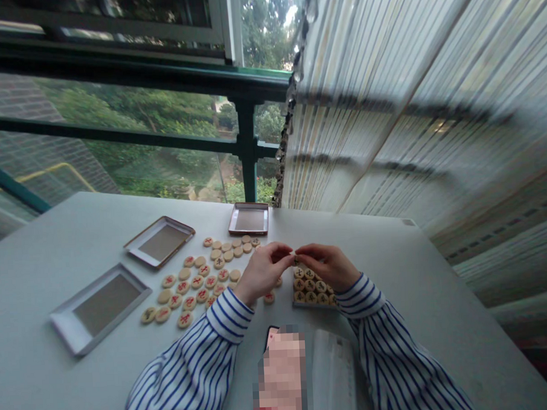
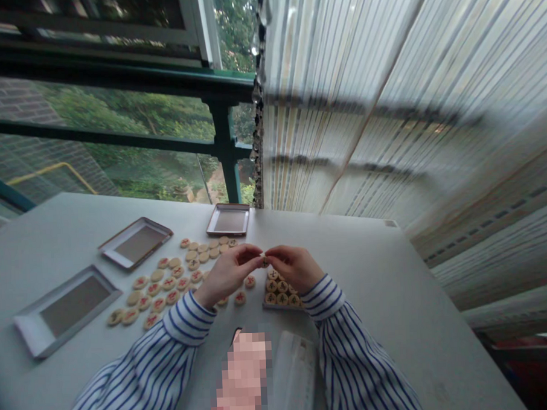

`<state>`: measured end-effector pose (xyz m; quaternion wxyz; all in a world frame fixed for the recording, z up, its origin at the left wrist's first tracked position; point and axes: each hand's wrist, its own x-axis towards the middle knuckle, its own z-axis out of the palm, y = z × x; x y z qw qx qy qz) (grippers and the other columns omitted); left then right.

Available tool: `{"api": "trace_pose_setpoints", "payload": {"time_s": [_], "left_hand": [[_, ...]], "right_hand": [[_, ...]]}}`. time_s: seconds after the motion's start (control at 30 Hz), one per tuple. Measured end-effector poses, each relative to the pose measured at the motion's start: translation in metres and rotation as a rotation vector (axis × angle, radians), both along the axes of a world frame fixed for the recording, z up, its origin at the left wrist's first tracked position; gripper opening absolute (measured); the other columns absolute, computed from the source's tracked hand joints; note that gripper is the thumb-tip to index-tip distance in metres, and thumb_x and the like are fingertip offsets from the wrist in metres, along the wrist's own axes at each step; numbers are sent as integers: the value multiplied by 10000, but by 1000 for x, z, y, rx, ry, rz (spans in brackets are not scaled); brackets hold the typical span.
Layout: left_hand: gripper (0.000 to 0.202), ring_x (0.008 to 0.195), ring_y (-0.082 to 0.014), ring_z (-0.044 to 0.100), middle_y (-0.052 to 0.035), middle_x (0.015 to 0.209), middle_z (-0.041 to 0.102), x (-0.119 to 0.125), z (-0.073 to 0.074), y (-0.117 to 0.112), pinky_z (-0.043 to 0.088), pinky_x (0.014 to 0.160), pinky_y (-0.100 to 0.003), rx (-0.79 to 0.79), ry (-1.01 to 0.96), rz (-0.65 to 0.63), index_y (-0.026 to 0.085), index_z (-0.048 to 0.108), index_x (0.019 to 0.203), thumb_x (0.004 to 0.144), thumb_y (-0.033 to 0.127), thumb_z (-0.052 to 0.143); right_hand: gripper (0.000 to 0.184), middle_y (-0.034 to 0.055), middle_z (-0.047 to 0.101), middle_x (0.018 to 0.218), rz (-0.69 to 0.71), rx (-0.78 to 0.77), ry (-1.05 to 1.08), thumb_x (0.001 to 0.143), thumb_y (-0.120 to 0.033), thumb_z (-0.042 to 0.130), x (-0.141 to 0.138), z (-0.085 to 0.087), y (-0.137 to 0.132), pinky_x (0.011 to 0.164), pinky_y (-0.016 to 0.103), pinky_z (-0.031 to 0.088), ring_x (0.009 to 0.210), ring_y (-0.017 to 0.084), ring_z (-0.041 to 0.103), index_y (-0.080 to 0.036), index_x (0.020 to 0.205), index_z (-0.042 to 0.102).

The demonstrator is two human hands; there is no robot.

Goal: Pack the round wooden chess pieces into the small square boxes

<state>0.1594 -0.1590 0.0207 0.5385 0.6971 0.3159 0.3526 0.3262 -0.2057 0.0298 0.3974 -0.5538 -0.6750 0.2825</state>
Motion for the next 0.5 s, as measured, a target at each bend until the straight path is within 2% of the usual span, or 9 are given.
{"api": "trace_pose_setpoints", "payload": {"time_s": [0.13,0.23,0.5], "left_hand": [[226,759,-160,622,-71,818,659,0,0,1,507,719,-298,-35,-28,45,124,604,889,737,290,601],[257,749,-160,619,-76,822,663,1,0,1,507,697,-292,-60,-32,65,121,613,915,735,304,604],[243,685,-134,587,-56,737,641,1,7,-3,474,629,-244,-44,-15,-22,120,656,865,769,318,553]], "right_hand": [[243,57,681,768,-45,-12,-33,778,-342,543,3,0,0,623,269,499,670,146,611,-150,878,653],[259,54,677,765,-27,-16,-34,781,-359,539,3,1,0,613,263,496,662,142,606,-149,884,649],[244,54,678,773,9,-15,9,787,-344,542,-1,1,-1,641,255,497,691,142,618,-145,885,643]]}}
